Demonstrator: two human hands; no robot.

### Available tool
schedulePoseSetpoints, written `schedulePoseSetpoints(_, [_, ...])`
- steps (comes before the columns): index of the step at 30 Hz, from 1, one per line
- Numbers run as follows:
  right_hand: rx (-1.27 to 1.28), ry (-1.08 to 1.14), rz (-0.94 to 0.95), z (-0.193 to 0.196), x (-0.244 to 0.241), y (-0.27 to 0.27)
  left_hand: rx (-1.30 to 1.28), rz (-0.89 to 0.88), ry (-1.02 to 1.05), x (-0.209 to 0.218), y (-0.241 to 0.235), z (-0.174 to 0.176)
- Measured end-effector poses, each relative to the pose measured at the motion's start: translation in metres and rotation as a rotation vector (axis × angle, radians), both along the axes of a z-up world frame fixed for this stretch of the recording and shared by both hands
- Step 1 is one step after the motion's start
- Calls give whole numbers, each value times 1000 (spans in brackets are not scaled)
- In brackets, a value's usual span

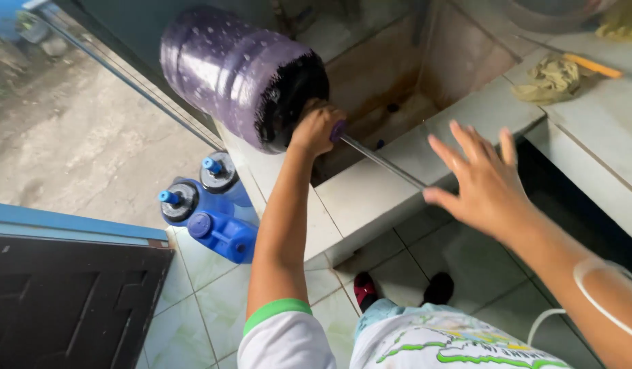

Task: Cleaning a large purple water jug inside a sink using a scrub pad and a long-handled brush.

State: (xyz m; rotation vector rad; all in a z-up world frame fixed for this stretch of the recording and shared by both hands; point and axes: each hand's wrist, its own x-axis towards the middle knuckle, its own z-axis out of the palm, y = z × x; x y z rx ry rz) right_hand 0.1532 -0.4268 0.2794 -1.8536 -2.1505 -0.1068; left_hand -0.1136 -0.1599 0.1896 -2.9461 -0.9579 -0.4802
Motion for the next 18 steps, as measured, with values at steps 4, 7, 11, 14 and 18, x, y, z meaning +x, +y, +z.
schedulePoseSetpoints(4, [37, -57, 9, -58, -2, -26, 74, 13, -49, -5, -2, 14])
schedulePoseSetpoints(7, [58, -55, -103, -104, 6, -8, 68, 12, -79, 4, 1, 37])
schedulePoseSetpoints(11, [-71, 105, -257, -124, 2, 14, -4, -22, -124, 15, 2, 44])
schedulePoseSetpoints(14, [-102, 426, -188, -88, -37, 36, -17, -65, -146, 22, 5, 37])
schedulePoseSetpoints(18, [-58, 868, 62, -28, -68, 52, 22, -117, -78, 30, -1, 28])
